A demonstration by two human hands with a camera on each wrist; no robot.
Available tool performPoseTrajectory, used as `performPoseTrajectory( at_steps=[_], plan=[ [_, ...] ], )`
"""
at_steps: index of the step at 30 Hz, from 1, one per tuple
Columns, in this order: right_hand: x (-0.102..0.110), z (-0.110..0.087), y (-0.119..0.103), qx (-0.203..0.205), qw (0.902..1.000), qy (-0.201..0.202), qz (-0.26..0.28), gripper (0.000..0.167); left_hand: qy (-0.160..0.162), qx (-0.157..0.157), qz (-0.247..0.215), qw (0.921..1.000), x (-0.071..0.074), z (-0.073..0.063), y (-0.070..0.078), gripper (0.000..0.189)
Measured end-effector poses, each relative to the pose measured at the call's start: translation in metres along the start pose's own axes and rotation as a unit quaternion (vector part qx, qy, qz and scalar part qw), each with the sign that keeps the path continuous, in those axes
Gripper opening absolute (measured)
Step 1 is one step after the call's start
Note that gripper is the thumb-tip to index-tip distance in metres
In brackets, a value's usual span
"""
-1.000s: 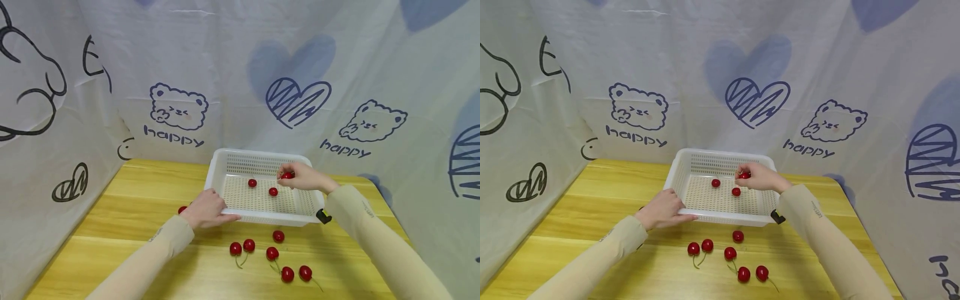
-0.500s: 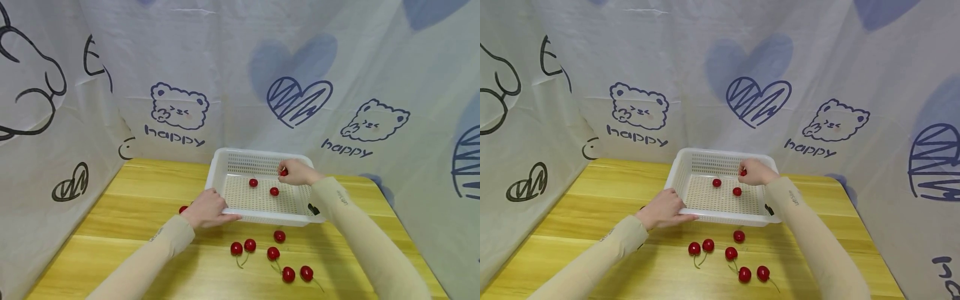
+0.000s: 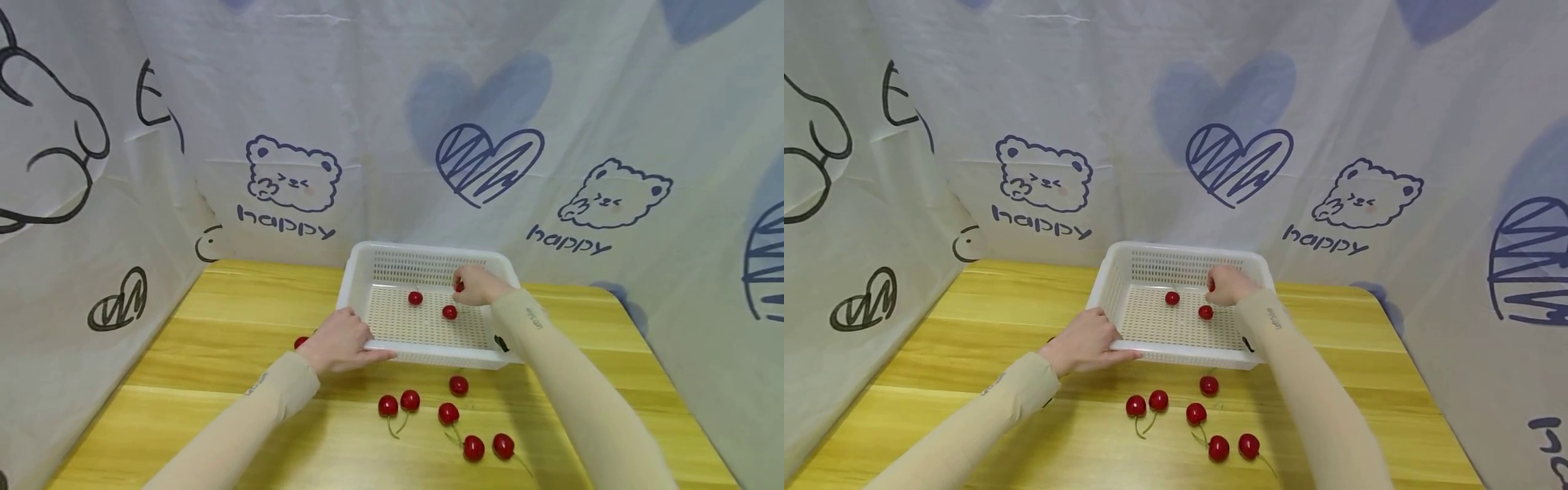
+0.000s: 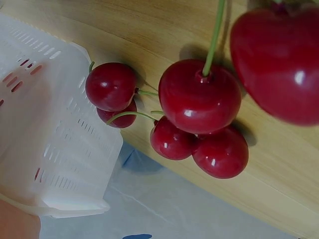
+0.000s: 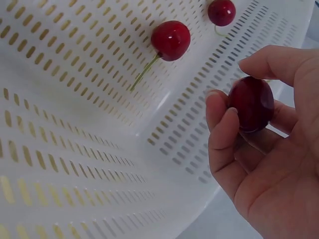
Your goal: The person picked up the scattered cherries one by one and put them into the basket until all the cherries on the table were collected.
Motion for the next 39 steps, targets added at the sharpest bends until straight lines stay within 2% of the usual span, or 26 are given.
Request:
performPoseTrajectory(
  at_steps=[7, 14, 21, 28, 34, 39],
  plan=[
    [0.000, 0.004, 0.003, -0.016, 0.9996, -0.006, -0.020, 0.007, 0.006, -0.006, 0.000, 1.0000, 0.001, -0.001, 0.000, 0.055],
    [0.000, 0.004, 0.012, -0.038, 0.9985, -0.012, -0.037, 0.027, 0.009, -0.009, 0.002, 0.9999, 0.002, 0.001, 0.001, 0.055],
    [0.003, 0.000, 0.011, -0.036, 0.9985, -0.015, -0.039, 0.032, 0.009, -0.011, 0.008, 0.9999, 0.001, 0.000, 0.000, 0.054],
    [0.013, -0.008, -0.005, 0.003, 0.9992, -0.005, -0.040, 0.038, 0.009, -0.011, 0.011, 0.9998, 0.002, -0.001, 0.000, 0.052],
    [0.020, -0.020, -0.021, 0.031, 0.9985, 0.017, -0.042, 0.037, 0.011, -0.017, 0.003, 0.9998, 0.003, 0.000, 0.002, 0.053],
    [0.023, -0.034, -0.036, 0.074, 0.9955, 0.042, -0.042, 0.039, 0.009, -0.012, 0.004, 0.9999, 0.003, 0.000, 0.002, 0.053]
  ],
)
Point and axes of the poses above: each hand's wrist, its own z-axis towards the middle knuckle, its own x-axis out of the back of the hand, y = z × x, the point moved 2 cm from there along z, towards the middle knuckle, and after that the axes turned 1 degree about x, right-handed, at the moved point
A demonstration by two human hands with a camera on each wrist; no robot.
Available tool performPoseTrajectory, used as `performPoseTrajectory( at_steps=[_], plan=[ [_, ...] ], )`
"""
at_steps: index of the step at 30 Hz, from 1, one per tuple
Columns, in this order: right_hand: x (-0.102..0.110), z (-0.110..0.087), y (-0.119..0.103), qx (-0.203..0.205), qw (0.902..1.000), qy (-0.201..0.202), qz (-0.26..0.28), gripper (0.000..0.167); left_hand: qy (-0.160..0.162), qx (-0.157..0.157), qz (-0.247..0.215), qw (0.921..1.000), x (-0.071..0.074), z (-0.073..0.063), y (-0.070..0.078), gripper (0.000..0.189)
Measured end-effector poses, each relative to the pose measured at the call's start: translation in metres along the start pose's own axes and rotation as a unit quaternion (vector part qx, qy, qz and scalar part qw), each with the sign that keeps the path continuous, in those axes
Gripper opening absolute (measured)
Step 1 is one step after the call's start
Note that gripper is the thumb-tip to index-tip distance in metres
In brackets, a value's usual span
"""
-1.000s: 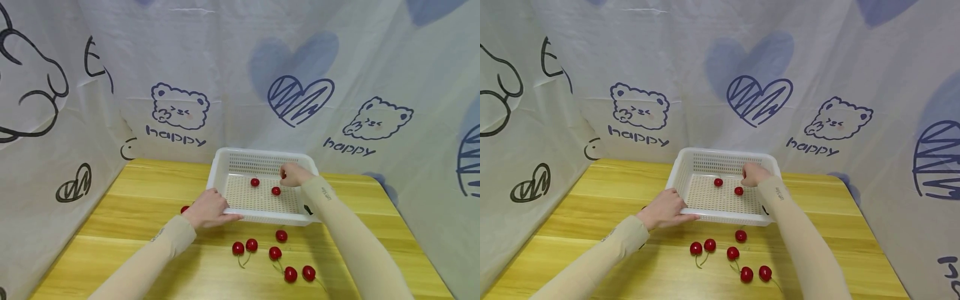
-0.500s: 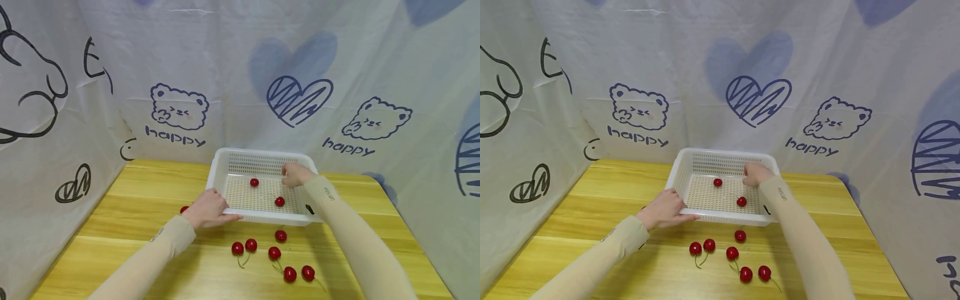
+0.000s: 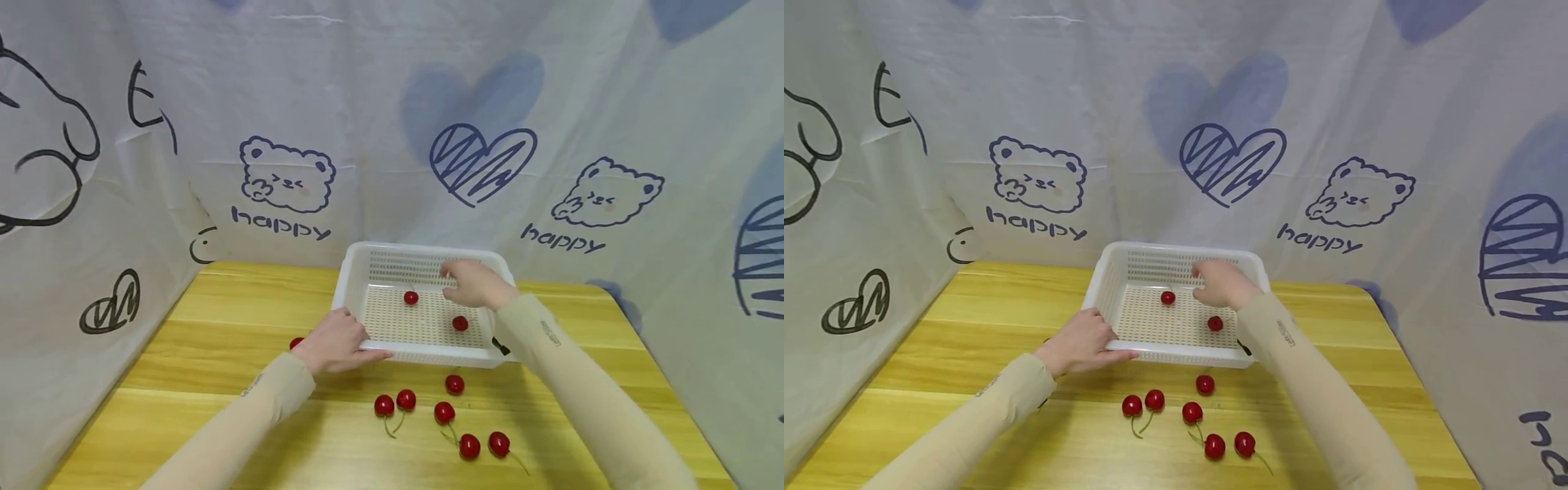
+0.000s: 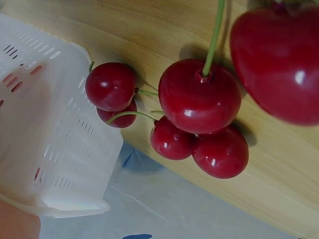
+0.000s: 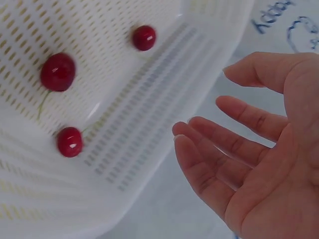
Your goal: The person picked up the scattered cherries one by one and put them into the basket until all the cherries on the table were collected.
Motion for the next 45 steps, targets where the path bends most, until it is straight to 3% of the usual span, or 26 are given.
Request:
performPoseTrajectory(
  at_steps=[12, 27, 32, 39, 45],
  plan=[
    [0.004, -0.044, -0.044, 0.065, 0.9960, 0.056, -0.025, 0.037, 0.007, -0.005, -0.007, 0.9999, -0.002, 0.000, 0.000, 0.052],
    [-0.015, -0.104, -0.052, 0.156, 0.9807, 0.096, -0.069, 0.035, 0.004, 0.001, -0.009, 0.9999, 0.000, -0.001, 0.000, 0.052],
    [-0.025, -0.126, -0.051, 0.167, 0.9802, 0.089, -0.058, 0.037, 0.008, -0.006, -0.007, 0.9999, 0.001, 0.000, 0.000, 0.051],
    [-0.037, -0.150, -0.049, 0.140, 0.9864, 0.079, -0.031, 0.035, 0.011, -0.006, 0.006, 0.9999, 0.001, 0.000, 0.000, 0.051],
    [-0.046, -0.167, -0.049, 0.155, 0.9830, 0.092, -0.032, 0.037, 0.002, 0.002, 0.009, 1.0000, 0.001, -0.001, 0.000, 0.051]
  ],
)
Point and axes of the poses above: each hand's wrist, its own z-axis towards the middle knuckle, its own x-axis out of the back of the hand, y = z × x, the point moved 2 cm from there along z, towards the middle knuckle, and after that the axes turned 1 degree about x, right-handed, at the moved point
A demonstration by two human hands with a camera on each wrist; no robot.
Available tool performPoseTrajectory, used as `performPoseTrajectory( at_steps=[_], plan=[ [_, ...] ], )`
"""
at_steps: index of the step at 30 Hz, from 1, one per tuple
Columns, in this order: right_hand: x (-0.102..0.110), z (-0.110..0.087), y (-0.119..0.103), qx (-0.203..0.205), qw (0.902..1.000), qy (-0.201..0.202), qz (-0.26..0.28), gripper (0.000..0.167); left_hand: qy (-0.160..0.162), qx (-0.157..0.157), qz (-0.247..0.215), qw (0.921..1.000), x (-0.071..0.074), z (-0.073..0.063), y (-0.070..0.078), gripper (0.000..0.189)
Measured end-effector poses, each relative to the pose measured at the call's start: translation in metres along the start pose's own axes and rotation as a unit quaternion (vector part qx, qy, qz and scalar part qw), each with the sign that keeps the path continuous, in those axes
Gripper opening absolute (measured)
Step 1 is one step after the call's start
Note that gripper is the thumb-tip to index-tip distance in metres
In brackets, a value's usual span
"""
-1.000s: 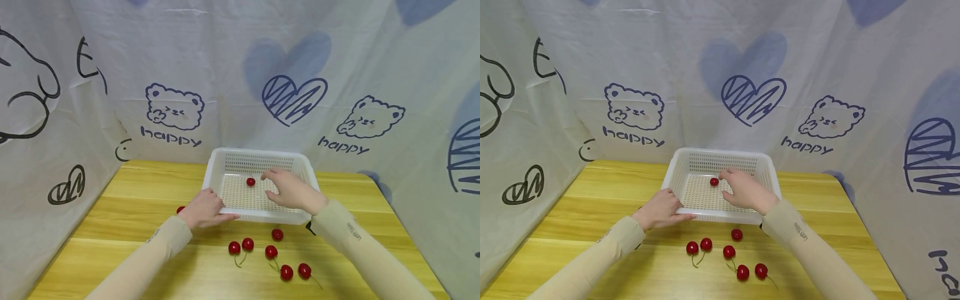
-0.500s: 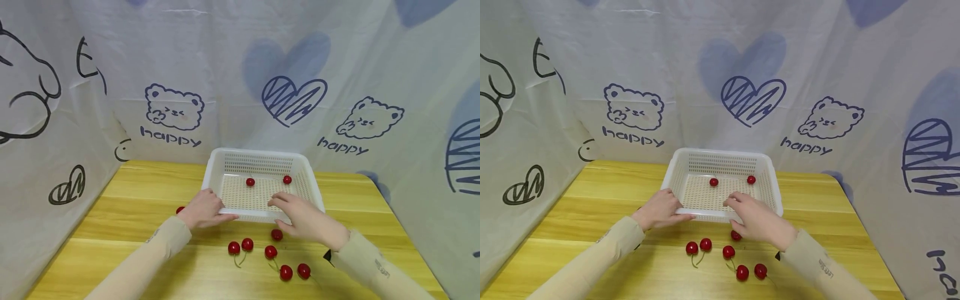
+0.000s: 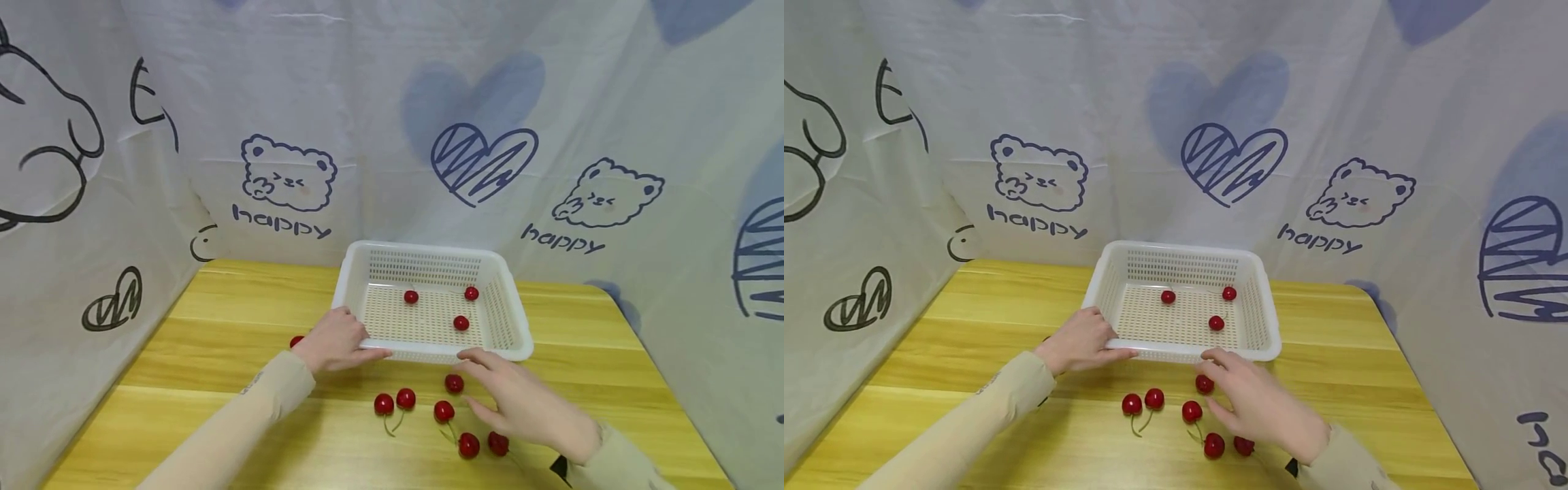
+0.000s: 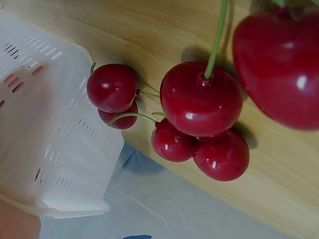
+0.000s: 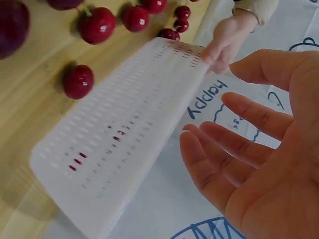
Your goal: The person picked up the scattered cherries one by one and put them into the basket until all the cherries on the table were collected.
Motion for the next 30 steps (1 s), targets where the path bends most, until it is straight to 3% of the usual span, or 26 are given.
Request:
performPoseTrajectory(
  at_steps=[7, 12, 15, 19, 25, 30],
  plan=[
    [-0.012, -0.019, 0.000, 0.010, 0.9997, -0.017, 0.016, 0.040, -0.002, -0.005, 0.005, 1.0000, 0.001, 0.000, 0.002, 0.051],
    [-0.024, -0.028, 0.009, -0.022, 0.9953, -0.090, 0.026, 0.045, -0.007, 0.000, 0.004, 1.0000, 0.000, 0.000, 0.002, 0.051],
    [-0.033, -0.033, 0.015, -0.054, 0.9880, -0.141, 0.034, 0.049, -0.010, 0.006, -0.001, 0.9999, 0.000, 0.000, 0.001, 0.051],
    [-0.043, -0.040, 0.020, -0.092, 0.9785, -0.177, 0.054, 0.051, -0.008, 0.006, -0.005, 0.9999, -0.001, 0.001, 0.001, 0.051],
    [-0.055, -0.046, 0.025, -0.128, 0.9667, -0.209, 0.073, 0.053, -0.001, 0.002, -0.004, 1.0000, -0.001, 0.001, 0.001, 0.052],
    [-0.063, -0.046, 0.027, -0.139, 0.9671, -0.204, 0.061, 0.051, 0.006, -0.002, -0.004, 1.0000, -0.001, 0.001, 0.000, 0.051]
  ],
)
Point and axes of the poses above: each hand's wrist, its own z-axis towards the middle knuckle, its own x-axis out of the back of the hand, y = z × x, the point moved 2 cm from there along z, towards the middle knuckle, and after that the axes turned 1 degree about x, right-handed, at the moved point
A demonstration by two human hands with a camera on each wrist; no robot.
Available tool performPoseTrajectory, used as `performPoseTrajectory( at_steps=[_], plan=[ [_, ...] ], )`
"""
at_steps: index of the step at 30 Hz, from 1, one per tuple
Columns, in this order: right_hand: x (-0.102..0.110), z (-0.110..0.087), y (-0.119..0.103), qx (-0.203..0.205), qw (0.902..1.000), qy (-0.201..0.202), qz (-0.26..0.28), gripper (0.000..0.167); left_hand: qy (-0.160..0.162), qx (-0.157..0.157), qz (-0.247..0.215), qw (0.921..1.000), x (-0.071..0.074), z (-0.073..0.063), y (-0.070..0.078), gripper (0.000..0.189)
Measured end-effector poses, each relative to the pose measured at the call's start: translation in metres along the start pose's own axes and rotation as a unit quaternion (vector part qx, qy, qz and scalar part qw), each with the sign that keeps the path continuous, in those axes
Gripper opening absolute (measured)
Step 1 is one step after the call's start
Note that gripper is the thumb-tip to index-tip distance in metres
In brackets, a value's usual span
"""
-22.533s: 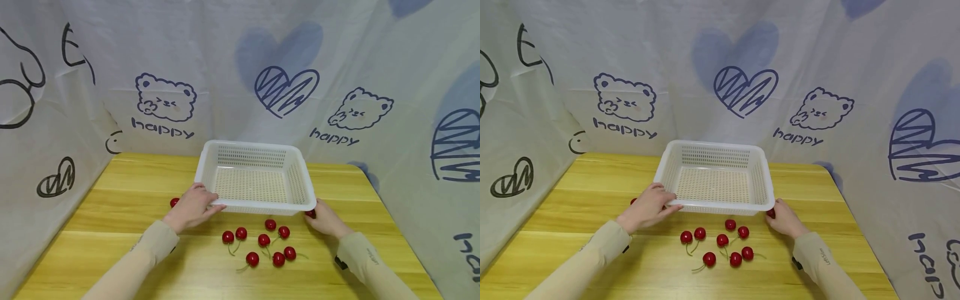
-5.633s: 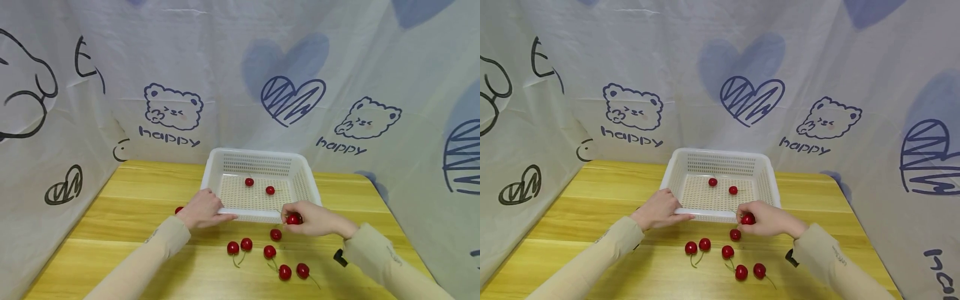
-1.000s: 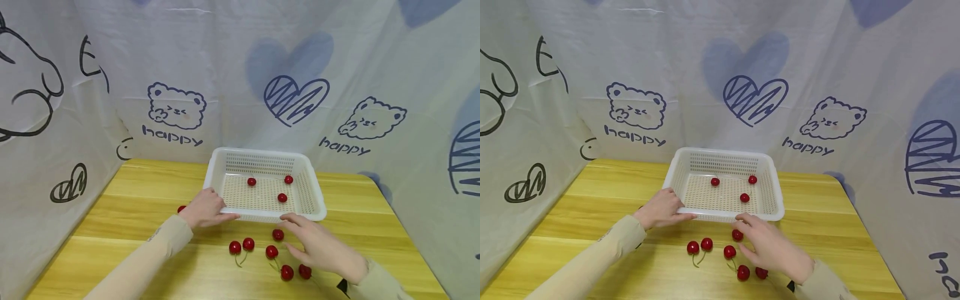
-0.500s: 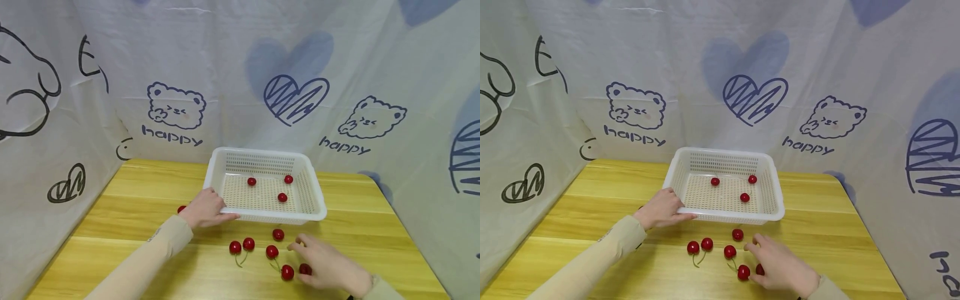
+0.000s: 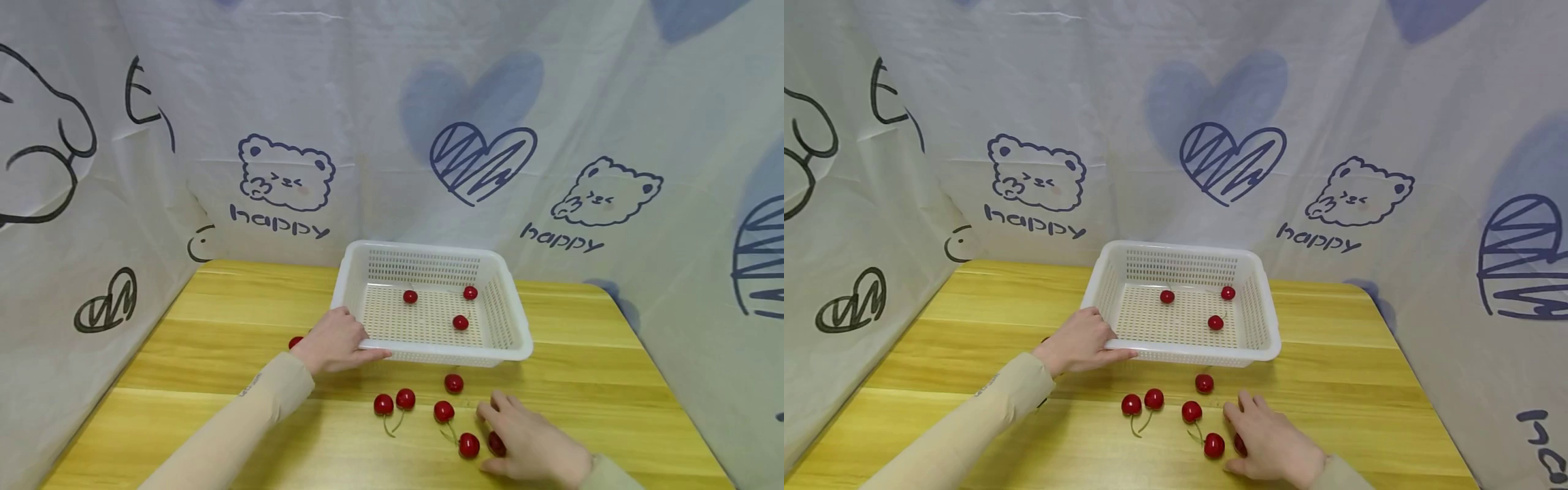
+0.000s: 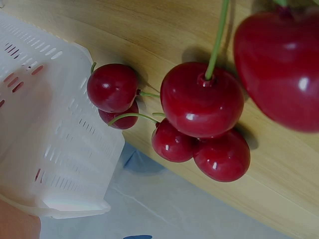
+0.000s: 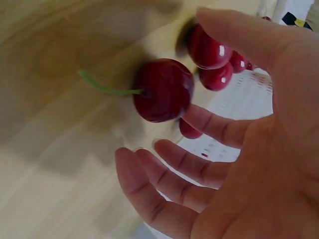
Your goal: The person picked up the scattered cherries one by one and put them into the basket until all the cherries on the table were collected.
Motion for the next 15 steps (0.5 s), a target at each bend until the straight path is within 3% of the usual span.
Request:
performPoseTrajectory(
  at_steps=[15],
  plan=[
    [-0.013, 0.012, 0.003, -0.015, 0.9997, 0.020, -0.004, 0.051, -0.005, 0.007, 0.000, 1.0000, 0.004, -0.001, 0.002, 0.051]
  ],
)
Point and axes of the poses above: each hand's wrist, its own z-axis towards the middle knuckle, its own x-axis out of the back of the hand, y = z × x, the point moved 2 cm from there along z, towards the middle knuckle, and after that the axes turned 1 degree about x, right-handed, at the moved point
